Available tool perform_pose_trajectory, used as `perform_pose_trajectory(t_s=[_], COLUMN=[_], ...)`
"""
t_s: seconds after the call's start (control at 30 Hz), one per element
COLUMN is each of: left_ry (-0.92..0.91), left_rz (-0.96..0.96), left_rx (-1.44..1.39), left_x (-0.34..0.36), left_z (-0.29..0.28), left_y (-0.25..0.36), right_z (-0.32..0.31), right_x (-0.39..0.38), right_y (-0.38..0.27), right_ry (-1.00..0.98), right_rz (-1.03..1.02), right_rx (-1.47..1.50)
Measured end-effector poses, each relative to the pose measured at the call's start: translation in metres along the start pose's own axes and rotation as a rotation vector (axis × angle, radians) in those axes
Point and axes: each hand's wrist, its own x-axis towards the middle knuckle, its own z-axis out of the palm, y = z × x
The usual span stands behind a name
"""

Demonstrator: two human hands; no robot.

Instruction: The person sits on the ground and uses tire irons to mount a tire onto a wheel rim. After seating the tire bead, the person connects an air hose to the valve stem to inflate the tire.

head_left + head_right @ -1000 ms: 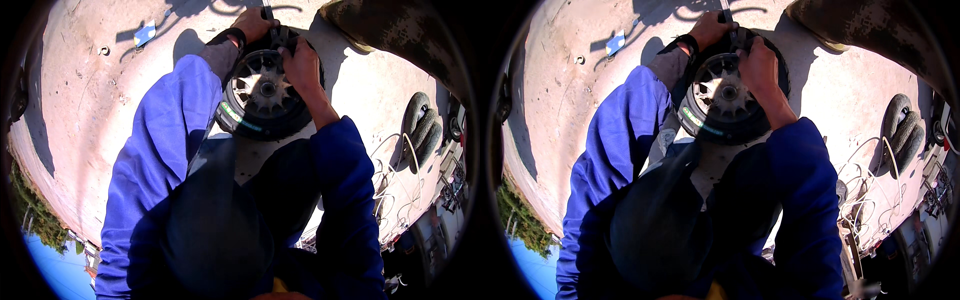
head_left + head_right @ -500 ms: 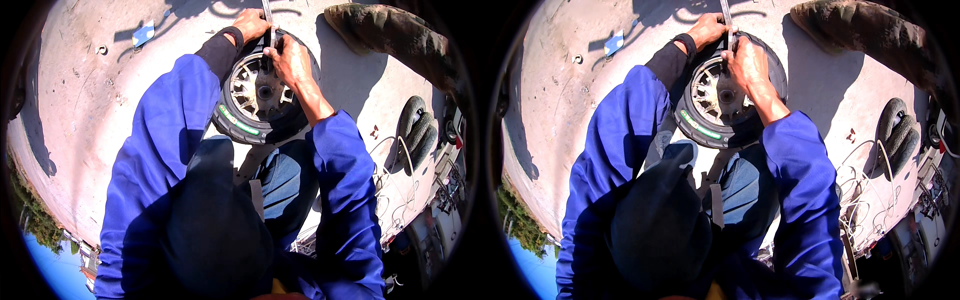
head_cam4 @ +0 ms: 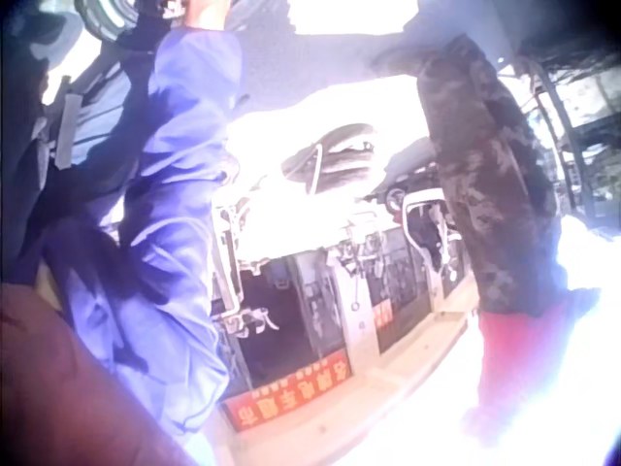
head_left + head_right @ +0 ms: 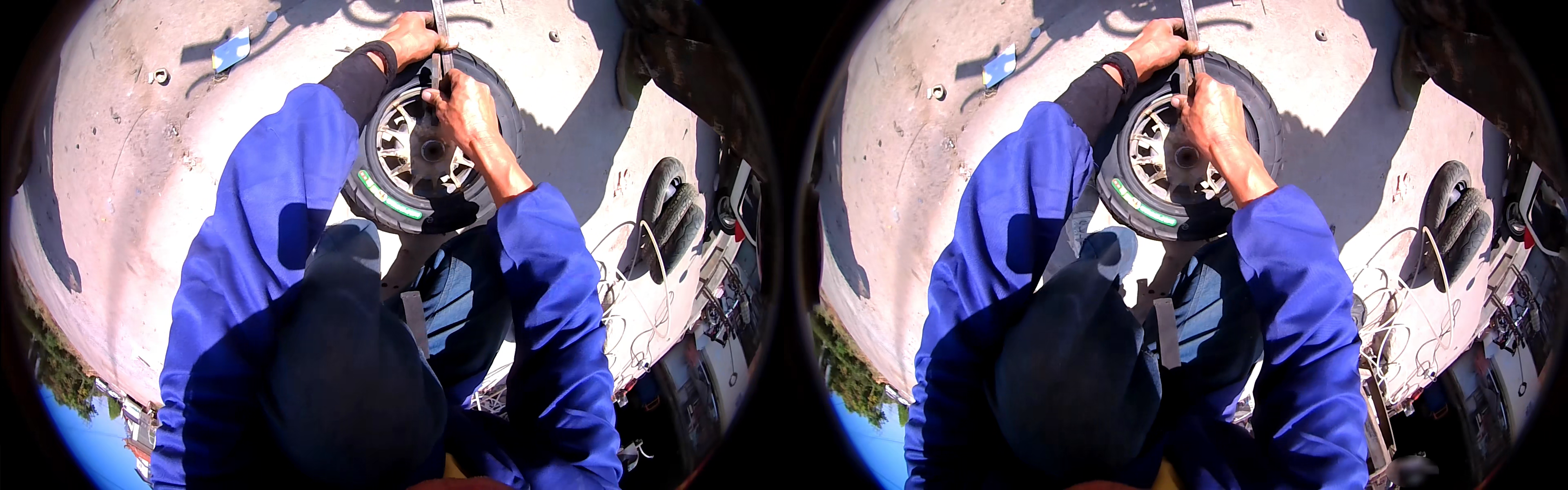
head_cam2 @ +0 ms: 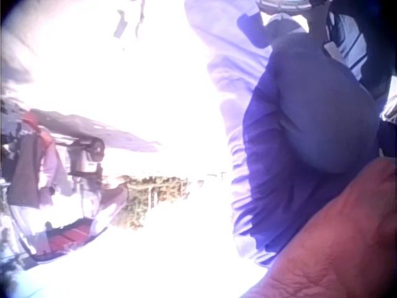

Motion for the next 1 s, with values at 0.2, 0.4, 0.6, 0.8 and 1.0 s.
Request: perform_pose_trajectory(t_s=[0.2, 0.4, 0.6, 0.8, 1.0], left_ry=[0.053, -0.046, -0.043, -0.094, 0.455], left_rz=[0.195, 0.292, 0.678, 0.86, 0.473], left_rx=[0.166, 0.341, 0.561, 0.612, 0.852], left_x=[-0.009, -0.009, -0.027, -0.118, -0.184], left_z=[0.0, 0.001, 0.063, 0.08, 0.002], left_y=[-0.014, 0.011, 0.08, 0.076, 0.002], right_z=[-0.027, -0.074, -0.137, -0.149, -0.099], right_x=[-0.015, -0.061, -0.067, -0.098, -0.13], right_y=[0.017, 0.02, 0.009, 0.018, 0.107], right_ry=[-0.046, 0.325, 0.712, -0.069, 0.01], right_rz=[0.055, -0.193, -0.622, -0.153, 0.059], right_rx=[0.052, -0.144, -0.86, -0.634, -0.25])
